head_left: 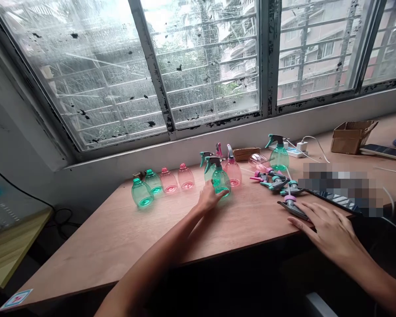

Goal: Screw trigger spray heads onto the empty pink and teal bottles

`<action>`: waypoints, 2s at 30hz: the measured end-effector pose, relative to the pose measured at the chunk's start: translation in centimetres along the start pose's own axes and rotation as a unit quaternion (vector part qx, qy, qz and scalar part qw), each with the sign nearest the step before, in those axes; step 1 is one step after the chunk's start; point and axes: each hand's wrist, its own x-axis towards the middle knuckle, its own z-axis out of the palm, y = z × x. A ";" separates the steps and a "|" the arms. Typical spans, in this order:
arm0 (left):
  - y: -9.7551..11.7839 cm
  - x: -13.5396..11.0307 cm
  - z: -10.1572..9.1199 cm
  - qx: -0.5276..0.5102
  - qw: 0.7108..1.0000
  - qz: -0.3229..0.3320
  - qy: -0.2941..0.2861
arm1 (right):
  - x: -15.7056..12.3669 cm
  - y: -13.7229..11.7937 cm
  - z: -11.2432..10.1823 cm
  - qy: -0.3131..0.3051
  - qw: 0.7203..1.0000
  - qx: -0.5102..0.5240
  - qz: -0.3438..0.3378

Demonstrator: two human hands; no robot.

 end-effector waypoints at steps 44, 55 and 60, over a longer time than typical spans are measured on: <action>-3.5 -16.3 -7.5 -0.212 0.975 -0.005 0.064 | 7.8 -14.1 -4.9 -0.087 0.637 0.750 0.155; -3.1 -17.9 -7.3 -0.036 0.981 0.066 0.177 | 7.4 -14.1 -1.5 -0.059 0.614 0.768 0.173; -3.2 -18.4 -6.8 0.031 0.970 0.110 0.213 | 7.4 -12.9 -3.2 -0.082 0.670 0.724 0.141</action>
